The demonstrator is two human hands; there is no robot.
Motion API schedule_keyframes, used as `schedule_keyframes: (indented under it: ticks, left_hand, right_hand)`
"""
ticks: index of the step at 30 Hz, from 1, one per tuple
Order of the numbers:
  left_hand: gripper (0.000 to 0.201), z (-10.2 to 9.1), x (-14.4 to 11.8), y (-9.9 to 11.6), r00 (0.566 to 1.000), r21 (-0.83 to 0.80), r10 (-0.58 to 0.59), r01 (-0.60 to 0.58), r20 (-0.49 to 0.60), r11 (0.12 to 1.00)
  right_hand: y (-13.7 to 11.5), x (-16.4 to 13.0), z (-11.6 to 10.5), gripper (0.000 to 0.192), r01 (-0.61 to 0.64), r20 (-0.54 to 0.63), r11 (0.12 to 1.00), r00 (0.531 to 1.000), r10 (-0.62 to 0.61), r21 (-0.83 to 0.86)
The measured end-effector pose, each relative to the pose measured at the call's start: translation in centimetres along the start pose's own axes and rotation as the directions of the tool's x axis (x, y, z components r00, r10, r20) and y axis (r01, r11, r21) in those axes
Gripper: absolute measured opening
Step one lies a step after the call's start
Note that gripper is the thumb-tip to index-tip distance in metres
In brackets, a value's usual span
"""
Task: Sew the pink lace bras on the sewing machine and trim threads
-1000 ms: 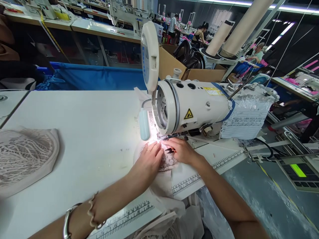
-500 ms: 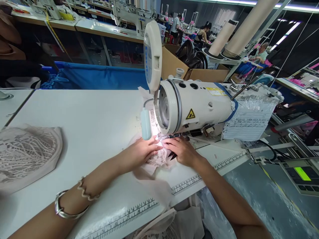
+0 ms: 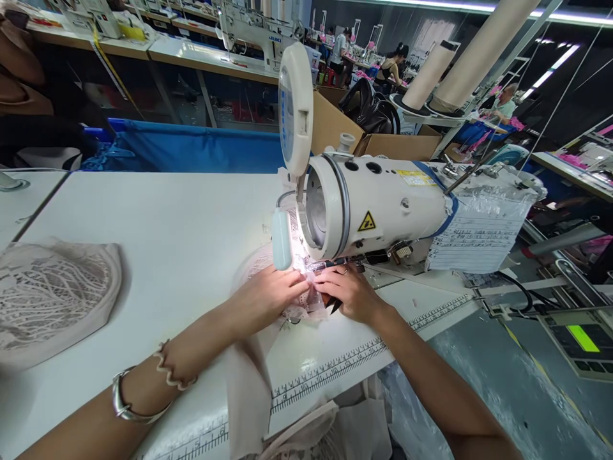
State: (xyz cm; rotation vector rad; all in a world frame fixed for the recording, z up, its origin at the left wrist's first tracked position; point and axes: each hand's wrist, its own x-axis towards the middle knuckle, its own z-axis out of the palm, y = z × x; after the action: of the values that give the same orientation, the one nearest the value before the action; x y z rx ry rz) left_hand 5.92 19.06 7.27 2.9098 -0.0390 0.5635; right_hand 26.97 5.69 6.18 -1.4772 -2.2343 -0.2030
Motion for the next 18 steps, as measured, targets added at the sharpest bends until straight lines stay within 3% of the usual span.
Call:
schedule_keyframes:
  ticks: [3,6,13,18]
  left_hand:
    - [0.034,-0.17,0.1,0.15,0.999,0.032,-0.013,0.012,0.029,0.999]
    - [0.029,-0.29,0.33,0.43,0.999,0.026,-0.054,0.054,0.002,0.998]
    - [0.032,-0.09,0.27,0.44,1.0,-0.006,0.008,-0.008,-0.013,1.0]
    - [0.028,0.03,0.34,0.59,0.998,0.106,-0.068,0.069,-0.006,0.992]
  right_hand:
    - [-0.09,0.01,-0.12,0.028,-0.021,0.012,1.0,1.0,0.021,-0.001]
    - [-0.18,0.06,-0.06,0.037,-0.031,0.011,0.999,0.999,0.031,-0.03]
    - [-0.26,0.23,0.11,0.033,0.026,-0.019,0.998,0.999,-0.027,-0.059]
    - [-0.4,0.36,-0.08,0.036,0.024,-0.059,0.998,0.998,-0.028,-0.064]
